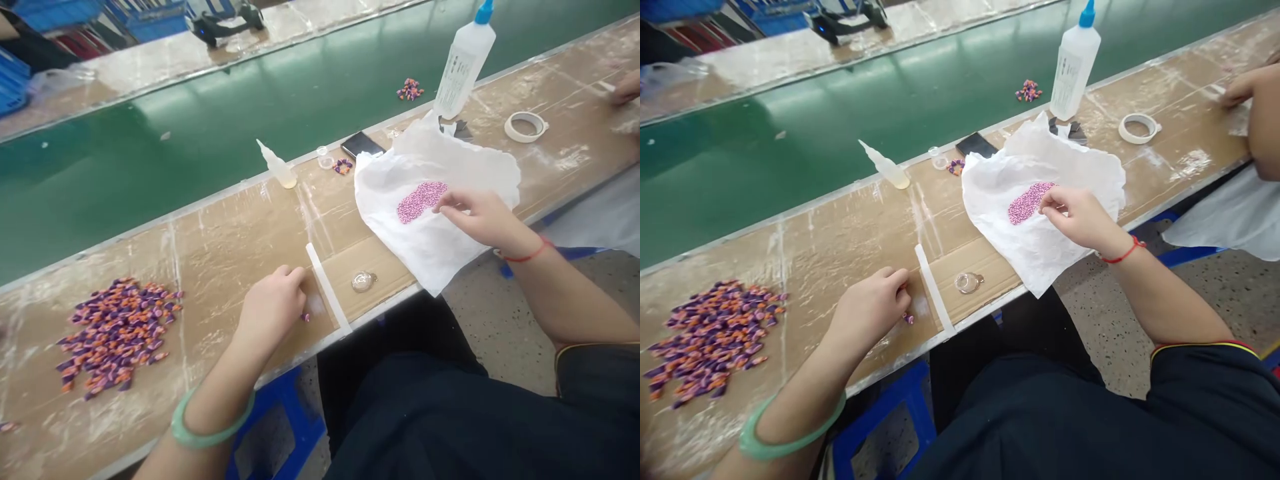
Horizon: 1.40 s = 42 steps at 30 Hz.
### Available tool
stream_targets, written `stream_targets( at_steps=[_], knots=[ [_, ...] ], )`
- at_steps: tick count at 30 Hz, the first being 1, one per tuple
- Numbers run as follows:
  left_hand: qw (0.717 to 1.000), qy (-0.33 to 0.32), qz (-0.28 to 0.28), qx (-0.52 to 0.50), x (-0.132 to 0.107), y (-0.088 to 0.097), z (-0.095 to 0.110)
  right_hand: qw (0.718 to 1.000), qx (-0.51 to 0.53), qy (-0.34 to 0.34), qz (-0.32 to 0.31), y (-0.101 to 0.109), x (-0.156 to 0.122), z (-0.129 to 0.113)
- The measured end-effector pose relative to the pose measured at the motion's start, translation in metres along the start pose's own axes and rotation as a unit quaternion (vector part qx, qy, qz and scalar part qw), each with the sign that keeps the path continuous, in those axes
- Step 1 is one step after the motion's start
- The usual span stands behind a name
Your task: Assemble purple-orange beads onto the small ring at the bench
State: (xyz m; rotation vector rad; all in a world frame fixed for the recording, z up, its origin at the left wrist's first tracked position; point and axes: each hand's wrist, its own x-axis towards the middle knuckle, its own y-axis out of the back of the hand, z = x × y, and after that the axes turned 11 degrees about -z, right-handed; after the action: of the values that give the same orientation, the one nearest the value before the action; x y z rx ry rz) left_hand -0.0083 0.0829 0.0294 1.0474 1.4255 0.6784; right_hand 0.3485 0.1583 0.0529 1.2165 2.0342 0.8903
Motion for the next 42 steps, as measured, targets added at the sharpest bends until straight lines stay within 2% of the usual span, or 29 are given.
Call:
stream_targets(
  at_steps=[5,8,10,13,16,19,21,24,26,29,32,36,42],
  knots=[
    [0.992,-0.015,0.066,-0.106,-0.008,-0.008,-0.009,0.995,-0.067,0.071,0.007,-0.020,0.027,0.029],
    [0.963,-0.009,0.096,-0.253,-0.016,-0.012,-0.015,0.993,-0.086,0.079,0.032,-0.030,0.041,0.037],
    [0.914,-0.008,0.093,-0.394,-0.021,-0.015,-0.017,0.991,-0.092,0.084,0.039,-0.034,0.047,0.040],
    [0.811,-0.024,0.064,-0.581,-0.029,-0.019,-0.013,0.990,-0.101,0.090,0.044,-0.037,0.050,0.040],
    [0.725,-0.068,0.064,-0.682,-0.034,-0.025,-0.005,0.988,-0.114,0.094,0.045,-0.040,0.051,0.040],
    [0.676,-0.101,0.075,-0.726,-0.039,-0.030,0.005,0.986,-0.124,0.099,0.048,-0.042,0.050,0.041],
    [0.670,-0.116,0.082,-0.729,-0.043,-0.031,0.012,0.985,-0.127,0.104,0.055,-0.042,0.046,0.039],
    [0.675,-0.147,0.093,-0.717,-0.046,-0.026,0.025,0.983,-0.116,0.128,0.059,-0.038,0.032,0.025],
    [0.683,-0.177,0.096,-0.702,-0.045,-0.017,0.038,0.978,-0.083,0.182,0.050,-0.034,0.018,0.006],
    [0.692,-0.224,0.102,-0.678,-0.038,0.000,0.060,0.956,-0.024,0.292,0.009,-0.028,-0.003,-0.034],
    [0.674,-0.257,0.105,-0.684,-0.031,0.014,0.080,0.934,0.004,0.355,-0.024,-0.026,-0.016,-0.068],
    [0.647,-0.280,0.116,-0.700,-0.030,0.021,0.091,0.925,0.002,0.378,-0.042,-0.030,-0.024,-0.089],
    [0.662,-0.274,0.129,-0.686,-0.037,0.022,0.092,0.925,-0.051,0.376,-0.021,-0.034,-0.027,-0.096]
  ],
)
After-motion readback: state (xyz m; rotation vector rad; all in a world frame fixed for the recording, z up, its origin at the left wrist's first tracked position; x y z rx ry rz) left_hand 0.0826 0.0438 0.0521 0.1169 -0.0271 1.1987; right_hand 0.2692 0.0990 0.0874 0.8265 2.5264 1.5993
